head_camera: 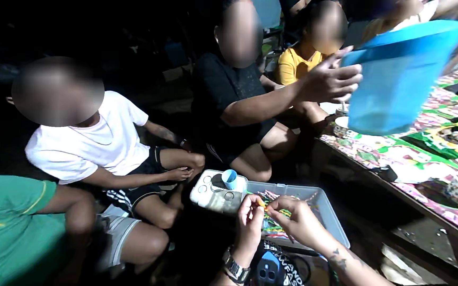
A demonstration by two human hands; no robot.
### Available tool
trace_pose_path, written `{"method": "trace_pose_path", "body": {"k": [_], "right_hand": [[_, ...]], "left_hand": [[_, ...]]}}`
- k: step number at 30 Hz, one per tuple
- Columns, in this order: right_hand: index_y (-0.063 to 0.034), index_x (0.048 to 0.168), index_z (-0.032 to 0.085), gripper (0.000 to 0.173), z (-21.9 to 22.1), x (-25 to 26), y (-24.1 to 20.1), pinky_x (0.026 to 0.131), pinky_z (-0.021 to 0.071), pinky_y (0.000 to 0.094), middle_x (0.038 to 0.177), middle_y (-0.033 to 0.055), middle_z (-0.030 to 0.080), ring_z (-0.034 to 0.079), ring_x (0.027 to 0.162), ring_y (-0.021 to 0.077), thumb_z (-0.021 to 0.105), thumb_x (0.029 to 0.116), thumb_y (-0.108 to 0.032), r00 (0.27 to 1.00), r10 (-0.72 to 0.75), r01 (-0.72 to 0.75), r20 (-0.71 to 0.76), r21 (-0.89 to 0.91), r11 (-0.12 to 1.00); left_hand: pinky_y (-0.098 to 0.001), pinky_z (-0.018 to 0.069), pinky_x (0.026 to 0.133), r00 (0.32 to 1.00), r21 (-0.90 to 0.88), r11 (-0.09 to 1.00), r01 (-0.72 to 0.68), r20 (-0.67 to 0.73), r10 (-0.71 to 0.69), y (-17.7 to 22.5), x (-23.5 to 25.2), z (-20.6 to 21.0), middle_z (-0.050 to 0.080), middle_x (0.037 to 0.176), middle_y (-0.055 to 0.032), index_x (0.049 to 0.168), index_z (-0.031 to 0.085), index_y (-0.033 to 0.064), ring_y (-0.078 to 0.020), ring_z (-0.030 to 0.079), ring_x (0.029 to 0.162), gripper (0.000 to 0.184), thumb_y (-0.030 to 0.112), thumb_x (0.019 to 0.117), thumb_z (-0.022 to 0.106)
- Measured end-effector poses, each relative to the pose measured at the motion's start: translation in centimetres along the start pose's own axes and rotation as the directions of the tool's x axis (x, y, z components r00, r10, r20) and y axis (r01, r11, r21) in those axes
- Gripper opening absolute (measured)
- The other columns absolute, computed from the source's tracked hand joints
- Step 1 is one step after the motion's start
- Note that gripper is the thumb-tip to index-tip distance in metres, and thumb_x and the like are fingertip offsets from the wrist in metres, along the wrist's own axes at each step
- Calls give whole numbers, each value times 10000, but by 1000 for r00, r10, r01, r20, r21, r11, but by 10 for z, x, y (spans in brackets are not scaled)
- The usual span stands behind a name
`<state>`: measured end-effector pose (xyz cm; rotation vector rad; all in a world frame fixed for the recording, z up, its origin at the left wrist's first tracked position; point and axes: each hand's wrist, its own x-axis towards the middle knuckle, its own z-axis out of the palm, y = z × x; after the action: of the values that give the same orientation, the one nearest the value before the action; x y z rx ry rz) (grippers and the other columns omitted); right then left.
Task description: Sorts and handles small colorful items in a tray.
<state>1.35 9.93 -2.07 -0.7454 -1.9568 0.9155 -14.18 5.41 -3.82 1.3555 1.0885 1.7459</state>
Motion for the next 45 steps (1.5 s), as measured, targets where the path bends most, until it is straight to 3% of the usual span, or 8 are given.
{"method": "trace_pose_path", "body": {"k": [5,11,17,22,25,31,37,45], "right_hand": [[7,953,712,170,1,3,-4,838,566,304,930,104,710,685,875,137,696,930,-161,998,48,-50,47,51,997],[12,1111,719,281,-1,6,-9,909,553,361,1050,147,719,689,967,188,565,1041,-213,984,69,-80,165,65,995],[-4,903,755,182,3,6,-6,861,547,342,898,107,729,688,901,165,721,928,-181,1000,-12,12,-1,47,999],[23,874,715,160,-1,7,-14,808,530,312,874,114,682,647,868,158,773,863,-125,996,88,-87,-8,95,992],[4,900,715,163,2,7,-6,777,542,270,867,99,677,650,829,131,756,886,-153,999,17,-14,-42,85,996],[-44,1117,753,299,-5,8,-1,953,507,511,1073,121,735,687,1028,239,574,1036,-269,991,32,-28,133,-33,999],[-19,1006,782,217,1,12,5,963,544,380,1056,125,749,700,1047,196,630,993,-174,998,-34,33,55,16,999],[-28,915,728,157,3,10,8,838,559,213,931,52,718,676,889,56,737,902,-184,997,-62,66,-45,102,993]], "left_hand": [[-219,567,776,999,19,1000,21,50,-21,1,0,1,680,903,29,1033,624,3,-30,663,838,183,23,898,502],[-205,556,802,997,10,997,-77,-7,77,-2,3,-4,664,928,83,1051,649,83,-6,641,857,178,39,936,519],[-192,552,769,997,-1,997,-77,20,77,-4,3,-6,653,914,103,993,642,149,1,633,842,179,45,916,519],[-174,543,733,998,-2,1000,10,63,-9,1,2,-3,638,918,105,924,642,151,10,623,835,180,30,871,519],[-195,563,773,998,-62,998,-15,55,19,-1,2,-4,678,934,95,974,687,165,-10,648,866,174,51,917,568],[-210,561,827,998,-66,996,-62,-21,61,0,6,-3,701,971,96,1035,681,159,-14,659,898,178,55,961,558],[-182,549,798,996,-41,996,-83,-16,83,-3,7,-5,686,973,103,1023,682,154,8,642,890,137,76,950,595],[-221,573,826,1000,-118,993,-24,-1,25,-3,3,-1,705,972,86,1046,674,131,-12,669,899,142,73,917,662]]}}
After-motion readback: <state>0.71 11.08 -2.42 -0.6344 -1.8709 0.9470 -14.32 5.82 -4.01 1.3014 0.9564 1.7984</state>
